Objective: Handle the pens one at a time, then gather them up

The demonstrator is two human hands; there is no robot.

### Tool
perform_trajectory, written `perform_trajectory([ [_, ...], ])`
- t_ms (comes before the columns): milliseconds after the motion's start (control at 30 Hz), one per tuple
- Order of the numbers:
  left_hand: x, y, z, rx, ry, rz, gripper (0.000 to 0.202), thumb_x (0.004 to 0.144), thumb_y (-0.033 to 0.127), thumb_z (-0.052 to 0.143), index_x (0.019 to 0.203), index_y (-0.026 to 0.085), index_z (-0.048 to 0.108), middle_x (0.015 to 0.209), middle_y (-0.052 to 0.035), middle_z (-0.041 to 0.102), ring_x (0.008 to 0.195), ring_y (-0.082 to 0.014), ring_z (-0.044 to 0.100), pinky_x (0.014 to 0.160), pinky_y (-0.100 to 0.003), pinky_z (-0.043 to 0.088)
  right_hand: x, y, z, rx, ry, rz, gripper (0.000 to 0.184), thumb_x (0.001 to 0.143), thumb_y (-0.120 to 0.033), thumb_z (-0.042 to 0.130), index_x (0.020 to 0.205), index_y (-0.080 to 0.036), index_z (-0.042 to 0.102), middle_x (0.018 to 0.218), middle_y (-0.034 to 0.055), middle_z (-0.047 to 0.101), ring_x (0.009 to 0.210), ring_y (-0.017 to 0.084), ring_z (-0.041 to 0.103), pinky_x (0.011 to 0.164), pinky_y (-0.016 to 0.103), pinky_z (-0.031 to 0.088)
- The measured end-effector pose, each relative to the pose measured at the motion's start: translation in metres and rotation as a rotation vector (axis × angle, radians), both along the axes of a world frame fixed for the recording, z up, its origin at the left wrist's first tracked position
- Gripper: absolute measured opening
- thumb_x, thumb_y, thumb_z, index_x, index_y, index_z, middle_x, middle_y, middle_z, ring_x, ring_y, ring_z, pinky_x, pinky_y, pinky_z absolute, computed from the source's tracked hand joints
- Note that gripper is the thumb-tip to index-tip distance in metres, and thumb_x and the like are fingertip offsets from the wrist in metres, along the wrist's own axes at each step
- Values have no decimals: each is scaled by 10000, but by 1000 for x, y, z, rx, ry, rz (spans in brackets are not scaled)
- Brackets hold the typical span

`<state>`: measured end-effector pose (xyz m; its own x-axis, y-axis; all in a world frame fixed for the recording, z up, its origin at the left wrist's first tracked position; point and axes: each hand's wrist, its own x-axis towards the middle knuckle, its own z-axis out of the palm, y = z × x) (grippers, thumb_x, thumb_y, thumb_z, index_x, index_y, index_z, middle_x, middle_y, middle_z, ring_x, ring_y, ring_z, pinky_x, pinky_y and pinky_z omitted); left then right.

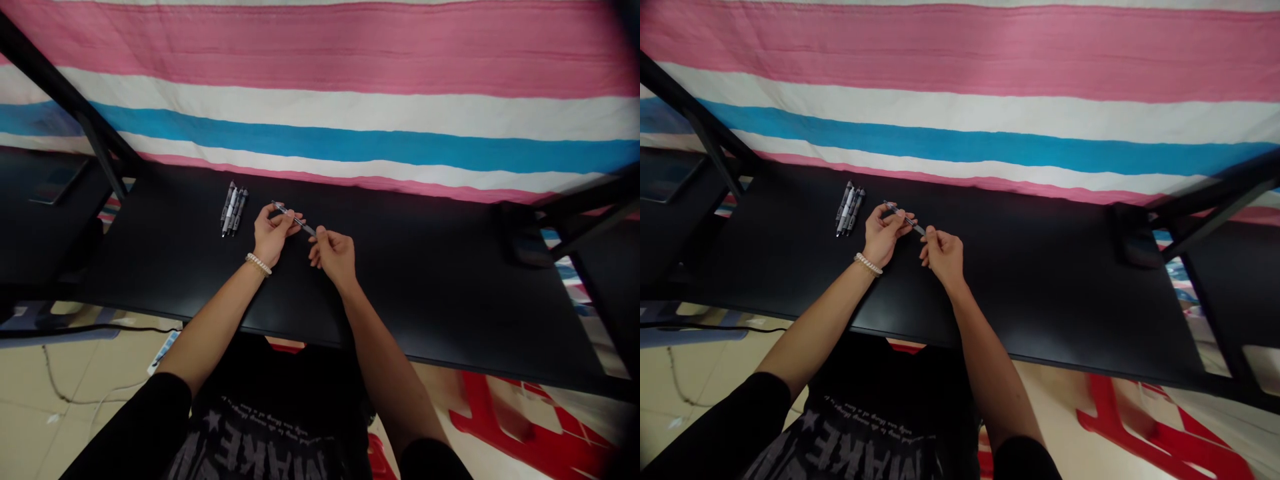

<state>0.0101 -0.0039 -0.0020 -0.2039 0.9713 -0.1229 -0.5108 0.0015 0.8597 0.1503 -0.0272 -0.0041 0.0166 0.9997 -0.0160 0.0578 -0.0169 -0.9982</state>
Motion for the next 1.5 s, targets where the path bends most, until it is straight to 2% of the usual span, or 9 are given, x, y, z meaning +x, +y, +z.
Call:
perform_trajectory([
  [300, 2, -2, 2, -2, 35, -38, 482, 752, 350, 839, 1054, 198, 494, 835, -45, 762, 766, -177, 754, 735, -301, 589, 2, -1, 2, 13, 35, 44, 502, 799, -675, 690, 861, -178, 654, 584, -9, 654, 416, 91, 577, 380, 189, 428],
  [433, 1, -3, 2, -21, 46, -46, 476, 743, 364, 844, 997, 212, 471, 811, -29, 756, 743, -169, 747, 696, -276, 570, 4, -1, 4, -31, 1, 141, 533, 871, -687, 590, 762, -170, 657, 463, -36, 551, 325, 61, 445, 336, 189, 328],
  [667, -1, -4, 15, -4, -108, -111, 431, 754, 331, 842, 999, 221, 505, 817, -1, 735, 753, -148, 729, 750, -282, 563, -2, -3, -5, 81, -68, 140, 421, 881, -590, 639, 948, -176, 672, 614, -17, 630, 428, 85, 529, 431, 223, 428],
  [733, -3, -5, 22, -46, -241, -157, 354, 819, 446, 771, 911, 218, 516, 688, 38, 652, 632, -117, 672, 692, -261, 546, -4, -5, -6, 160, -144, 141, 366, 878, -538, 662, 945, -179, 695, 642, -8, 641, 495, 99, 561, 488, 236, 460],
  [833, -12, -5, 30, -135, -453, -189, 537, 908, 683, 513, 667, 215, 407, 467, 74, 367, 381, -78, 403, 453, -234, 403, -5, -5, -4, 281, -212, 149, 316, 867, -505, 686, 869, -191, 722, 772, 33, 684, 671, 129, 618, 565, 245, 475],
  [967, -25, -6, 35, -191, -544, -194, 567, 1005, 563, 294, 560, 216, 237, 429, 59, 190, 340, -78, 210, 362, -244, 208, -2, 0, 0, 168, 26, 94, 413, 868, -613, 637, 871, -207, 708, 823, 43, 687, 660, 122, 591, 534, 238, 451],
  [1100, -30, -7, 38, -195, -507, -200, 540, 1001, 500, 317, 553, 211, 231, 448, 59, 181, 352, -74, 199, 375, -242, 207, 1, 4, 3, 33, 248, 74, 464, 822, -674, 652, 941, -225, 682, 745, 12, 663, 571, 101, 547, 493, 230, 419],
  [1267, -28, -8, 40, -214, -483, -235, 531, 995, 486, 371, 557, 208, 255, 451, 65, 191, 349, -70, 205, 374, -238, 199, 1, 2, 5, 62, 298, 93, 449, 783, -627, 724, 1040, -263, 677, 697, -28, 631, 528, 87, 511, 476, 230, 399],
  [1500, -27, -8, 41, -232, -487, -237, 525, 1012, 473, 328, 569, 205, 245, 452, 65, 189, 348, -68, 191, 368, -227, 188, 2, 2, 5, 89, 361, 127, 365, 762, -556, 775, 988, -274, 724, 636, -42, 617, 519, 84, 508, 476, 228, 390],
])
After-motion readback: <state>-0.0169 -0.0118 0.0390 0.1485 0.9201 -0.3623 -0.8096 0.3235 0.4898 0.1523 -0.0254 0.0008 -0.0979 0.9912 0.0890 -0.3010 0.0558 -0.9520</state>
